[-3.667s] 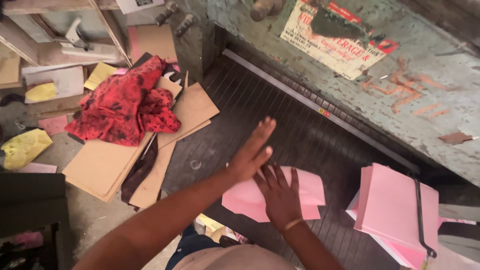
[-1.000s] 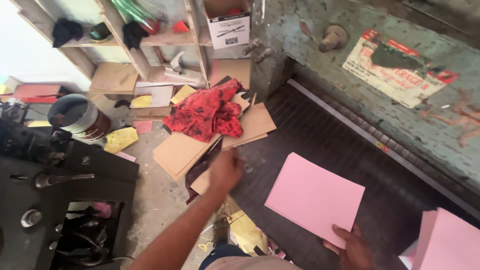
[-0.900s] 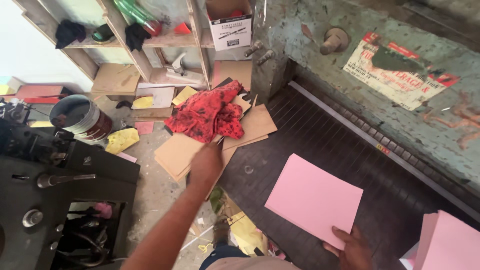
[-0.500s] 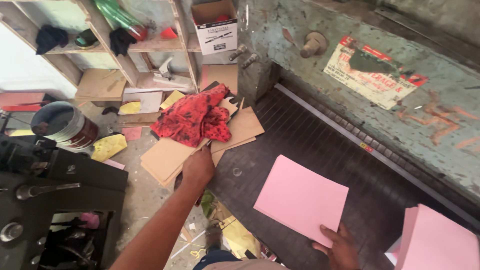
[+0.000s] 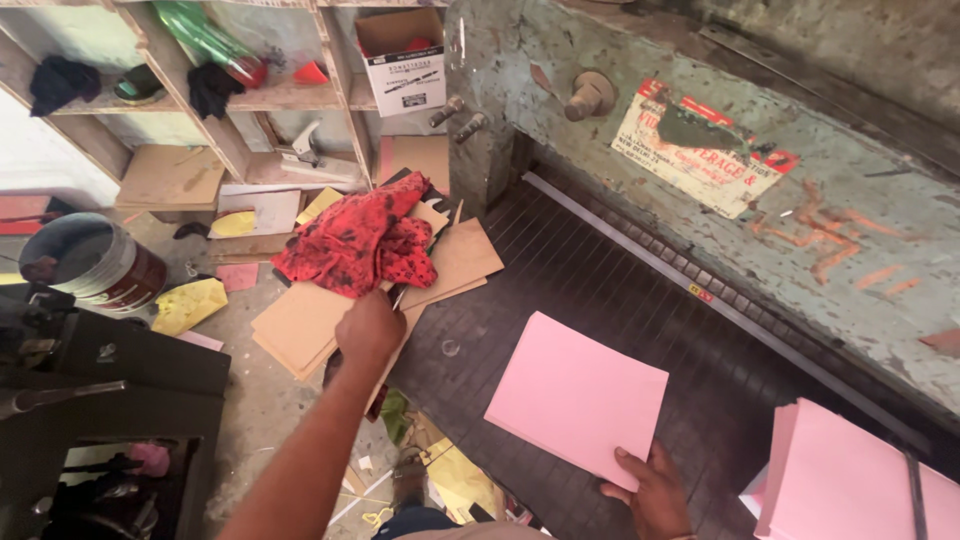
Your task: The person folds pink sheets of paper in half by hand on a workbench. They repeatedly pick up a sheet, fold it, and place it onto a growing stack. The task is performed continuously throughout the clip.
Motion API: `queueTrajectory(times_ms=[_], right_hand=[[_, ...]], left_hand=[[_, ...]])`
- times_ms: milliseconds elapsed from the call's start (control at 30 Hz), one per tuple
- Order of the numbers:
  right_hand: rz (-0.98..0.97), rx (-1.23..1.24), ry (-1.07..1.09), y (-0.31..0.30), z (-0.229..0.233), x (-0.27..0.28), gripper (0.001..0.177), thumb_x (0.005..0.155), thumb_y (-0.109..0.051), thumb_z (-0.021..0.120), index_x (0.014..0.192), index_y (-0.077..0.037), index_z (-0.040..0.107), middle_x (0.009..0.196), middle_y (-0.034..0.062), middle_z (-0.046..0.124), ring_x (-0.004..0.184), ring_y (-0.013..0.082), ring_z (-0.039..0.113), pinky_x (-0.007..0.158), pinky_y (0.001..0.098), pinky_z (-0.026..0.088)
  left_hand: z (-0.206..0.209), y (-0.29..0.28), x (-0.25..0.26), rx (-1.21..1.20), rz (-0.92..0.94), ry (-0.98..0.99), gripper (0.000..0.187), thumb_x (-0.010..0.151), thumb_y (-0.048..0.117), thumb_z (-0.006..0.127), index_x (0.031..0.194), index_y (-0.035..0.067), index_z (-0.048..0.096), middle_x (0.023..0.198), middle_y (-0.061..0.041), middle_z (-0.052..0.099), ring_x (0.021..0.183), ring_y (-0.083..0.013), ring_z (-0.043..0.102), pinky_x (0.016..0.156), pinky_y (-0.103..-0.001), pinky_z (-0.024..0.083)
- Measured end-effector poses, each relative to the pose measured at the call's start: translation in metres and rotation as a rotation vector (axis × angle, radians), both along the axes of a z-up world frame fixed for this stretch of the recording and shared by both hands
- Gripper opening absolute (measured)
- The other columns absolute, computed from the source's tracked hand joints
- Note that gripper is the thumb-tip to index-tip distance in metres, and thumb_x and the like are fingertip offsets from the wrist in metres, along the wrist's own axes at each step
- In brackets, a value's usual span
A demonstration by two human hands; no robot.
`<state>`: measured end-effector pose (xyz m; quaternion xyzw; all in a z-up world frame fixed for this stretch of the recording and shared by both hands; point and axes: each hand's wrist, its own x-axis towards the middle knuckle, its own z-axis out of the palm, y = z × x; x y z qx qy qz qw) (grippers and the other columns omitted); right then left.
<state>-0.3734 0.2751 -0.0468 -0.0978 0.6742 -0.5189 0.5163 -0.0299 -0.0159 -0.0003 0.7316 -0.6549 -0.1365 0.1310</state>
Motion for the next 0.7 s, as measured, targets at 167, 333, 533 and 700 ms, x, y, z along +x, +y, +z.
queueTrajectory(times_ms=[167, 333, 533, 700], right_hand=[[-0.009, -0.004, 0.004, 0.002, -0.002, -0.001, 0.05, 0.087, -0.015, 0.067, 0.133, 0.001, 0.056, 0.109, 0.015, 0.071, 0.084, 0.0243, 0.072, 0.056, 0.0369, 0.061], [-0.011, -0.002, -0.035, 0.003, -0.012, -0.005, 0.048, 0.088, -0.013, 0.066, 0.133, -0.001, 0.056, 0.109, 0.013, 0.071, 0.084, 0.0237, 0.072, 0.057, 0.0372, 0.061], [-0.067, -0.07, -0.121, 0.007, -0.021, -0.015, 0.049, 0.088, -0.014, 0.067, 0.134, -0.006, 0.054, 0.106, 0.0127, 0.07, 0.08, 0.0246, 0.071, 0.053, 0.0349, 0.057], [-0.099, -0.074, -0.199, 0.004, -0.02, -0.005, 0.051, 0.087, -0.013, 0.068, 0.136, -0.01, 0.054, 0.108, 0.0076, 0.069, 0.085, 0.0183, 0.069, 0.055, 0.0329, 0.055]], left_hand=[[0.011, -0.009, 0.003, 0.206, 0.007, 0.04, 0.034, 0.078, 0.03, 0.074, 0.104, 0.008, 0.076, 0.105, -0.02, 0.074, 0.101, -0.0393, 0.071, 0.087, -0.05, 0.056], [-0.003, -0.016, 0.007, 0.312, -0.086, 0.08, 0.038, 0.079, 0.033, 0.073, 0.107, 0.008, 0.076, 0.106, -0.021, 0.074, 0.102, -0.0388, 0.071, 0.088, -0.05, 0.056], [-0.022, -0.002, 0.019, 0.013, -0.295, 0.223, 0.026, 0.086, 0.031, 0.068, 0.096, 0.009, 0.075, 0.093, -0.024, 0.073, 0.091, -0.0427, 0.07, 0.082, -0.054, 0.054], [0.0, 0.035, 0.04, -0.046, -0.181, 0.121, 0.021, 0.097, 0.028, 0.059, 0.098, 0.008, 0.066, 0.087, -0.022, 0.071, 0.087, -0.046, 0.067, 0.076, -0.059, 0.05]])
